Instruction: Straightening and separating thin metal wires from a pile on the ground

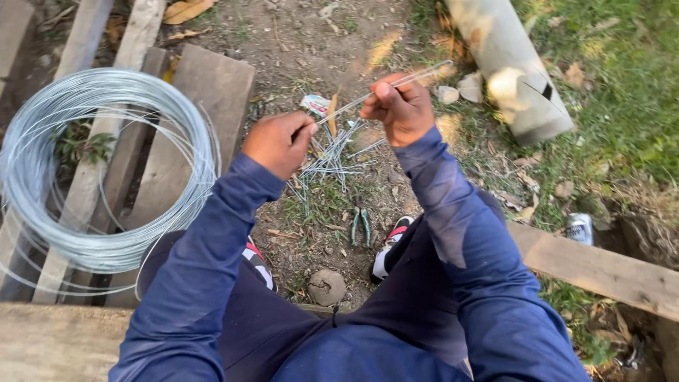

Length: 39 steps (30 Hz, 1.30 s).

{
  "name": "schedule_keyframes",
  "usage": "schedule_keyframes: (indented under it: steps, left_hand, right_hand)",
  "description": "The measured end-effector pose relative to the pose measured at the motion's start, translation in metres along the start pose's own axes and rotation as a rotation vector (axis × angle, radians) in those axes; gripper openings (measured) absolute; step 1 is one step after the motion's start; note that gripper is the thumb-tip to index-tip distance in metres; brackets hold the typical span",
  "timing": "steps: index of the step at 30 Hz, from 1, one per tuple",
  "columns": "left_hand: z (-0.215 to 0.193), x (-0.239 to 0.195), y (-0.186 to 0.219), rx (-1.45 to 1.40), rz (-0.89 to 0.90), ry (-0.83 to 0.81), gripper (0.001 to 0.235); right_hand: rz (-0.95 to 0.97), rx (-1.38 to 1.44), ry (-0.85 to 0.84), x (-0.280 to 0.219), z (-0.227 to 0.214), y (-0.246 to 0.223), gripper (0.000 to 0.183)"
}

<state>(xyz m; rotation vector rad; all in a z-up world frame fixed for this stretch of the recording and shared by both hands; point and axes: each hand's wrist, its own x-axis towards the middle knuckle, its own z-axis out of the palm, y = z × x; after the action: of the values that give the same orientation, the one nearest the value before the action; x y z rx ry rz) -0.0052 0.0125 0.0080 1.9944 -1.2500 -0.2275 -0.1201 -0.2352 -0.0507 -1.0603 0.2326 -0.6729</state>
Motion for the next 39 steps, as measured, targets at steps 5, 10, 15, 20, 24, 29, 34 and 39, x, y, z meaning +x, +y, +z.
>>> schedule_keyframes:
  steps: [5, 10, 15, 20, 24, 29, 34, 39]
  left_hand:
    - [-0.008, -0.001, -0.006, -0.055, 0.033, 0.058, 0.014]
    - [-0.027, -0.008, 0.000, 0.078, 0.086, 0.143, 0.010]
    - [-0.028, -0.013, 0.002, 0.351, 0.153, 0.209, 0.009]
    - [-0.004, -0.010, -0.008, 0.729, 0.303, 0.364, 0.006]
    - [0.002, -0.010, -0.008, 0.839, 0.354, 0.380, 0.004]
    - [0.003, -0.008, -0.014, 0.780, 0.342, 0.383, 0.000]
    - [0.011, -0.009, -0.025, 0.681, 0.308, 0.356, 0.007]
    - [0.014, -0.007, -0.028, 0.562, 0.293, 0.324, 0.008]
  right_hand:
    - [0.020, 0.000, -0.044, 0.002, 0.000, -0.004, 0.022]
    - [0.091, -0.008, -0.050, 0.007, -0.007, -0.013, 0.041]
    - [0.307, 0.000, 0.089, 0.015, -0.016, -0.015, 0.044]
    - [0.426, -0.031, 0.109, 0.016, -0.019, -0.027, 0.036]
    - [0.430, 0.025, 0.094, 0.013, -0.019, -0.032, 0.029]
    - [0.428, 0.063, 0.056, 0.013, -0.023, -0.035, 0.027]
    - [0.421, 0.069, 0.018, 0.013, -0.025, -0.038, 0.025]
    - [0.372, 0.023, 0.015, 0.019, -0.029, -0.031, 0.023]
